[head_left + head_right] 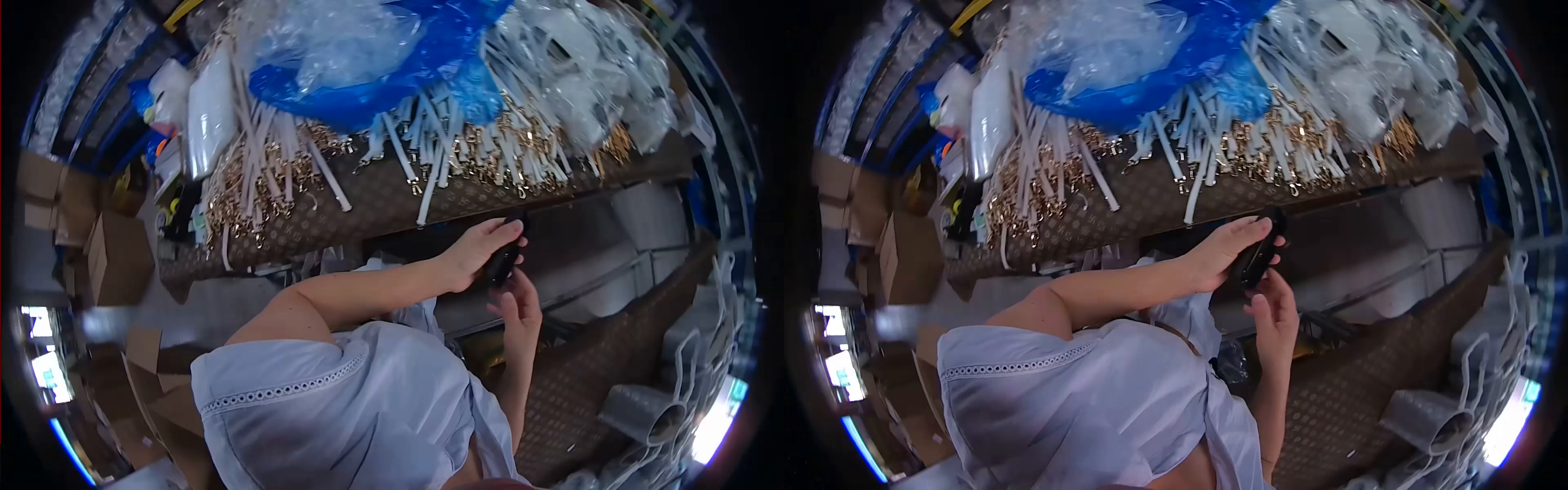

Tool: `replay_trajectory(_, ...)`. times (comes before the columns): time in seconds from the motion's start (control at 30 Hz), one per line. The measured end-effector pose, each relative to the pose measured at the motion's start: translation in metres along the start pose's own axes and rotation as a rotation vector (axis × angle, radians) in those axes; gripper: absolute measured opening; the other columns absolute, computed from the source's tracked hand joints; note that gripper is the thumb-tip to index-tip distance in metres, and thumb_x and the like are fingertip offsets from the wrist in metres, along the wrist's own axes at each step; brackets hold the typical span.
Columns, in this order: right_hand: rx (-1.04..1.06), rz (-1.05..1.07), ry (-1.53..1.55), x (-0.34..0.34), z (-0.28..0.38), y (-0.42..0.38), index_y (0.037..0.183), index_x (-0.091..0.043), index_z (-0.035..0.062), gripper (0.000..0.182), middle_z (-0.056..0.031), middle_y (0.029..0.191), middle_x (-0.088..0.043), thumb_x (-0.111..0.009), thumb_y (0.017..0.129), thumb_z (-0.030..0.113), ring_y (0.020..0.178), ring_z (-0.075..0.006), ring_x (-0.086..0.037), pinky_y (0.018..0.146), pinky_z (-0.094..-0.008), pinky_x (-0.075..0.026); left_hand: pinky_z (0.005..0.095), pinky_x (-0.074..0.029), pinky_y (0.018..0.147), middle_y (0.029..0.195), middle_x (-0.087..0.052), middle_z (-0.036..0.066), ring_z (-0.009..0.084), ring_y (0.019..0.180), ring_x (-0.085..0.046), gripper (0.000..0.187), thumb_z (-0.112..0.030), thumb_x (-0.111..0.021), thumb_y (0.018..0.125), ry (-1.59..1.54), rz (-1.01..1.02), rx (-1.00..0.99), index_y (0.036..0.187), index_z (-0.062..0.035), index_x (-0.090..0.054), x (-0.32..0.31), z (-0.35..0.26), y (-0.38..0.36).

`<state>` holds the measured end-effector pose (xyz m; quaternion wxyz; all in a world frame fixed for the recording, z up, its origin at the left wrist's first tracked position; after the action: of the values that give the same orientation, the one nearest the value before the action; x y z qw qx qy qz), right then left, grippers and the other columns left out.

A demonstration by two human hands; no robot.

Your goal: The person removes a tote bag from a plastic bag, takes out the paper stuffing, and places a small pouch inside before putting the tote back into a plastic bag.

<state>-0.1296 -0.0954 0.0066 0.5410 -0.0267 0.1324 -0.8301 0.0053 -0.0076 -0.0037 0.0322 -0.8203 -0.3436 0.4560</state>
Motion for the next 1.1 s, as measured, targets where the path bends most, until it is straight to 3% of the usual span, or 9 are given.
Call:
replay_trajectory(0.07, -0.059, 0.139, -0.089, 0.010, -0.023, 0.003, 0.122, -0.047, 0.0023, 0.037, -0.0083, 0.108, -0.059, -0.055, 0.087, 0.013, 0.092, -0.0125, -0.056, 0.077, -0.0245, -0.045, 0.0385, -0.052, 0.057, 0.092, -0.056, 0.003, 0.0177, 0.077, -0.059, 0.039, -0.046, -0.059, 0.082, -0.102, -0.192, 0.046, 0.102, -0.0133, -0.050, 0.017, -0.003, -0.015)
replay_trajectory(0.17, -0.055, 0.283, -0.361, -0.041, -0.055, 0.008, 0.119, -0.050, 0.0024, 0.035, -0.0093, 0.103, -0.060, -0.056, 0.086, 0.014, 0.089, -0.0112, -0.056, 0.076, -0.0235, -0.045, 0.0408, -0.053, 0.064, 0.090, -0.060, 0.004, 0.0203, 0.078, -0.062, 0.041, -0.049, -0.055, 0.083, -0.157, -0.431, -0.015, 0.101, -0.0120, -0.054, 0.115, -0.040, -0.061)
replay_trajectory(0.37, -0.018, 0.340, -0.707, -0.055, -0.099, 0.013, 0.112, -0.054, 0.0023, 0.035, -0.0185, 0.096, -0.063, -0.058, 0.082, 0.020, 0.085, -0.0268, -0.063, 0.075, -0.0327, -0.049, 0.0296, -0.048, 0.047, 0.080, -0.057, 0.004, 0.0142, 0.066, -0.059, 0.029, -0.032, -0.062, 0.079, 0.055, -0.919, -0.409, 0.092, -0.0080, -0.053, 0.265, -0.111, -0.153)
replay_trajectory(0.57, 0.043, 0.371, -0.973, -0.097, -0.098, 0.040, 0.112, -0.055, 0.0045, 0.034, -0.0165, 0.096, -0.063, -0.058, 0.083, 0.021, 0.084, -0.0280, -0.062, 0.073, -0.0344, -0.049, 0.0357, -0.046, 0.077, 0.096, -0.059, 0.015, 0.0281, 0.085, -0.059, 0.066, -0.031, -0.070, 0.070, 1.159, -1.702, -0.770, 0.120, 0.0023, -0.044, 0.374, -0.186, -0.262)
replay_trajectory(0.73, 0.030, 0.331, -1.033, -0.142, -0.095, 0.066, 0.113, -0.055, 0.0066, 0.035, -0.0154, 0.094, -0.063, -0.059, 0.082, 0.022, 0.082, -0.0278, -0.062, 0.072, -0.0362, -0.048, 0.0355, -0.039, 0.091, 0.116, -0.055, 0.019, 0.0295, 0.106, -0.053, 0.074, -0.041, -0.070, 0.069, 1.091, -1.822, -0.508, 0.125, 0.0001, -0.045, 0.415, -0.278, -0.326)
replay_trajectory(0.9, -0.020, 0.339, -1.103, -0.179, -0.102, 0.071, 0.112, -0.055, 0.0075, 0.034, -0.0142, 0.094, -0.063, -0.060, 0.081, 0.022, 0.082, -0.0280, -0.062, 0.072, -0.0365, -0.048, 0.0398, -0.040, 0.091, 0.117, -0.052, 0.024, 0.0359, 0.108, -0.051, 0.075, -0.043, -0.067, 0.070, 1.129, -1.939, -0.614, 0.124, 0.0032, -0.043, 0.501, -0.349, -0.328)
replay_trajectory(1.0, -0.019, 0.323, -1.085, -0.188, -0.104, 0.064, 0.111, -0.056, 0.0080, 0.034, -0.0137, 0.094, -0.063, -0.060, 0.081, 0.021, 0.081, -0.0284, -0.062, 0.071, -0.0363, -0.048, 0.0410, -0.039, 0.093, 0.131, -0.039, 0.024, 0.0414, 0.114, -0.044, 0.076, -0.039, -0.062, 0.075, 1.584, -1.810, -0.650, 0.132, 0.0009, -0.031, 0.591, -0.356, -0.302)
replay_trajectory(1.03, -0.009, 0.318, -1.064, -0.191, -0.106, 0.060, 0.111, -0.056, 0.0082, 0.034, -0.0138, 0.093, -0.063, -0.060, 0.081, 0.021, 0.081, -0.0285, -0.061, 0.071, -0.0360, -0.048, 0.0456, -0.032, 0.099, 0.141, -0.024, 0.021, 0.0401, 0.123, -0.034, 0.074, -0.040, -0.053, 0.080, 1.492, -1.599, -0.211, 0.137, -0.0049, -0.022, 0.589, -0.355, -0.290)
replay_trajectory(1.1, -0.039, 0.299, -1.067, -0.191, -0.110, 0.051, 0.111, -0.056, 0.0080, 0.034, -0.0141, 0.092, -0.063, -0.060, 0.080, 0.022, 0.081, -0.0288, -0.061, 0.070, -0.0357, -0.048, 0.0523, -0.023, 0.103, 0.145, -0.016, 0.017, 0.0363, 0.129, -0.027, 0.070, -0.042, -0.043, 0.082, 1.467, -1.684, 0.155, 0.139, -0.0096, -0.018, 0.567, -0.333, -0.260)
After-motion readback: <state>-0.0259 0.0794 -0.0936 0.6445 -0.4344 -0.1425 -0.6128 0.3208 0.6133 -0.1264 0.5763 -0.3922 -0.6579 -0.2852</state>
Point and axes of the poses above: each hand's wrist, its own y-axis towards the middle knuckle, its own x-axis out of the back of the hand, z = x × y, the point moved 1 cm from there along y, towards the middle knuckle
